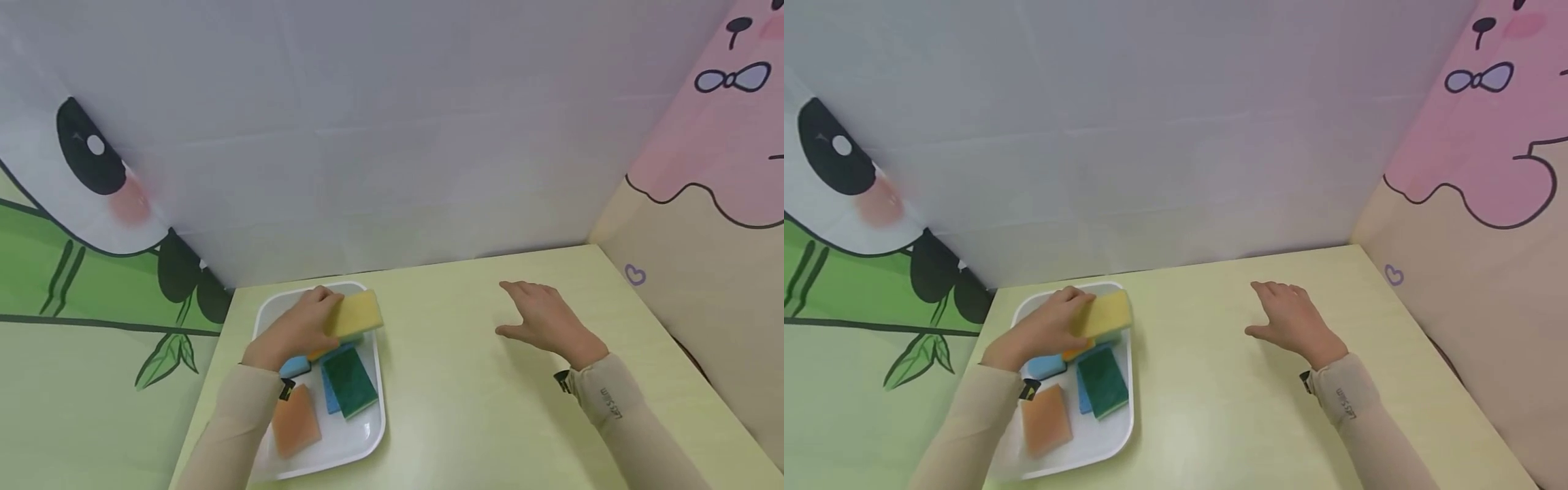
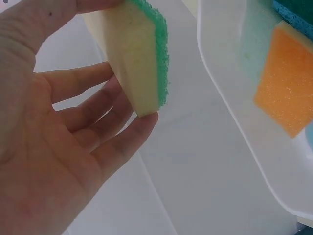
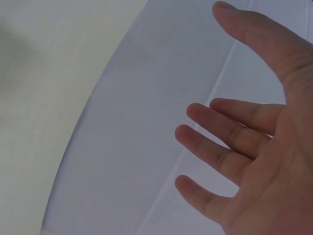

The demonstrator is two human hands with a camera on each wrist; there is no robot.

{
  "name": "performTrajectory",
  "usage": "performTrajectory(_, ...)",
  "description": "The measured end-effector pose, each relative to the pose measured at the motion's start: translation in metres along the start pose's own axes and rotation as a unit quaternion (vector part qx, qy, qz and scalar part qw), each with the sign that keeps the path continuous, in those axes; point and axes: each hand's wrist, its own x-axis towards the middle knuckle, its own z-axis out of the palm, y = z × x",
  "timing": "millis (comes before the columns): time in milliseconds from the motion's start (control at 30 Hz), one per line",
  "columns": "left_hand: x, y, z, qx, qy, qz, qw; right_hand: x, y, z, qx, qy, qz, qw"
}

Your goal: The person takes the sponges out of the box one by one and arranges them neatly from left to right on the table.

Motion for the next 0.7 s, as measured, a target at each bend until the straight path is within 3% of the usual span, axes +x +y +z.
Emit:
performTrajectory(300,0.007,0.011,0.003,0.029,0.001,0.033,0.999,0.004,-0.004,0.001,0.0,-0.004,-0.007,1.0)
performTrajectory(533,0.016,0.025,0.007,0.041,0.018,0.08,0.9958,0.013,-0.012,-0.002,0.045,-0.015,-0.024,0.9986)
performTrajectory(700,0.021,0.036,0.009,0.052,0.014,0.093,0.9942,0.02,-0.019,-0.004,0.058,-0.026,-0.032,0.9975)
